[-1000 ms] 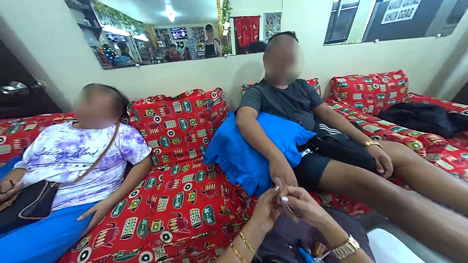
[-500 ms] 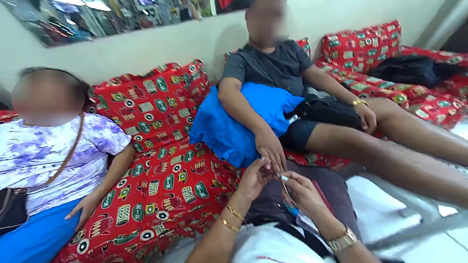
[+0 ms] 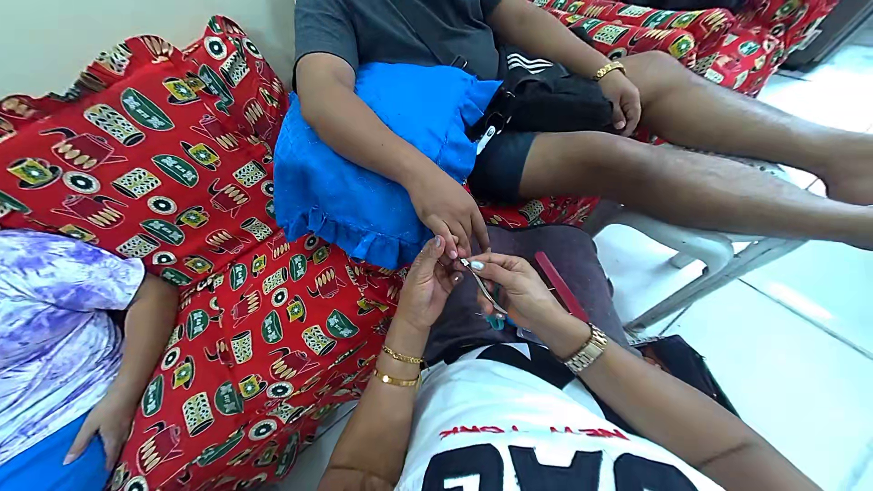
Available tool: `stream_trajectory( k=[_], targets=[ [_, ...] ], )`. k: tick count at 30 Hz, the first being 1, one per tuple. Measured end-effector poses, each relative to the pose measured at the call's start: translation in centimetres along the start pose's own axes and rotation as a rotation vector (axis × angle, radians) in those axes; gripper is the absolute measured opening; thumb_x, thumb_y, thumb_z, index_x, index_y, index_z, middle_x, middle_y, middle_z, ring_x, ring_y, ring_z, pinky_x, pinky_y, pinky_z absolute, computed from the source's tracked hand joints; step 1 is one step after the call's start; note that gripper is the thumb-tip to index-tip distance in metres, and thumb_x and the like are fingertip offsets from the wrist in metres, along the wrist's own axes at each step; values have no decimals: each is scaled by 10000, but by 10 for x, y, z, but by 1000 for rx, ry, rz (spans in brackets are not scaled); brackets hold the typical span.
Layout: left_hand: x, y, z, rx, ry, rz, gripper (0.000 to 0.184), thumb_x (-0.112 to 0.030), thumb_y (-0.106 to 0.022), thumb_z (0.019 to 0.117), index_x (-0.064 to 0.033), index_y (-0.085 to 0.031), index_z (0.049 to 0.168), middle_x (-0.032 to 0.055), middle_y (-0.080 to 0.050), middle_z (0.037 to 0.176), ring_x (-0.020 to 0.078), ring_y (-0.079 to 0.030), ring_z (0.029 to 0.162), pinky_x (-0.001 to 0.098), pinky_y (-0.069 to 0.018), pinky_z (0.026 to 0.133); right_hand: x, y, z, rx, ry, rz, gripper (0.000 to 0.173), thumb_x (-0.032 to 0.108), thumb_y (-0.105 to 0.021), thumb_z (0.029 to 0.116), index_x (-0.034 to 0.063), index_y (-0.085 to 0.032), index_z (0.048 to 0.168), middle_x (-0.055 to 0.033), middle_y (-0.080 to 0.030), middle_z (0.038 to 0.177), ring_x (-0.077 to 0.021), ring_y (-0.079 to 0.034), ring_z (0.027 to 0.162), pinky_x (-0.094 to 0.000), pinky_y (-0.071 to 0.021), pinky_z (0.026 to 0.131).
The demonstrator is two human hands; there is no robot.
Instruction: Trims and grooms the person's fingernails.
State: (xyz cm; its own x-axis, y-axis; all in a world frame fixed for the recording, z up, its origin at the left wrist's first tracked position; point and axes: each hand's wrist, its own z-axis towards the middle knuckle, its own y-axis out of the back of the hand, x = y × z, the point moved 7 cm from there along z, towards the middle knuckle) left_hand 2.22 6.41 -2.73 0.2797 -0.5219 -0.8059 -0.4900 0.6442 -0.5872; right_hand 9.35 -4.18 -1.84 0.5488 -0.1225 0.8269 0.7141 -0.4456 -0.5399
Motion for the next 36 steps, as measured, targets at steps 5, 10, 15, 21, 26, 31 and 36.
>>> stream_trajectory(
  k=[5, 10, 15, 21, 26, 31, 36],
  targets=[
    [1, -2, 0, 18, -5, -63, 317, -265, -407, 1099, -146, -680, 992, -5, -680, 875, 76, -670, 756, 220, -579, 691, -2, -2, 0, -5, 6, 61, 287, 21, -411, 1077, -31, -682, 1001, -15, -604, 589, -64, -581, 446, -193, -534, 462],
    [1, -4, 0, 17, 4, -104, 329, -263, -395, 1102, -134, -676, 988, 7, -681, 886, 85, -676, 765, 230, -588, 699, -2, -3, -1, -6, 9, 79, 288, 12, -396, 1079, -41, -675, 1032, -36, -637, 606, -81, -614, 462, -202, -543, 462],
    [2, -6, 0, 18, 11, -136, 339, -261, -388, 1105, -123, -676, 992, 21, -688, 893, 102, -691, 781, 250, -600, 712, -1, -3, 0, 0, 17, 69, 280, 19, -411, 1078, -38, -681, 1028, -55, -669, 636, -100, -647, 489, -214, -557, 469],
    [2, -7, 0, 37, 6, -156, 323, -261, -403, 1100, -121, -677, 1003, 27, -690, 895, 107, -692, 782, 253, -600, 716, -1, -2, 2, -19, 20, 76, 280, 5, -406, 1076, -39, -675, 1013, -49, -649, 618, -93, -632, 478, -211, -553, 464],
    [2, -9, 0, 21, -10, -145, 349, -255, -379, 1102, -131, -678, 973, 10, -680, 879, 100, -676, 779, 249, -585, 726, -2, -1, 3, -6, 28, 63, 271, 24, -395, 1077, -23, -656, 1020, -4, -568, 577, -46, -537, 430, -178, -493, 441],
    [1, -8, 0, 18, -11, -145, 347, -246, -378, 1103, -126, -678, 978, 17, -680, 879, 100, -677, 770, 245, -587, 711, -2, 0, 3, 30, 48, 52, 296, 10, -381, 1066, -35, -674, 1053, -16, -617, 608, -59, -586, 461, -187, -524, 465],
    [0, -9, 0, 30, -13, -135, 361, -249, -367, 1104, -121, -678, 974, 18, -687, 882, 100, -685, 769, 249, -596, 713, 2, -2, 2, 14, 46, 60, 292, 3, -387, 1072, -34, -672, 1022, -47, -672, 636, -97, -649, 497, -217, -562, 484]
  ],
)
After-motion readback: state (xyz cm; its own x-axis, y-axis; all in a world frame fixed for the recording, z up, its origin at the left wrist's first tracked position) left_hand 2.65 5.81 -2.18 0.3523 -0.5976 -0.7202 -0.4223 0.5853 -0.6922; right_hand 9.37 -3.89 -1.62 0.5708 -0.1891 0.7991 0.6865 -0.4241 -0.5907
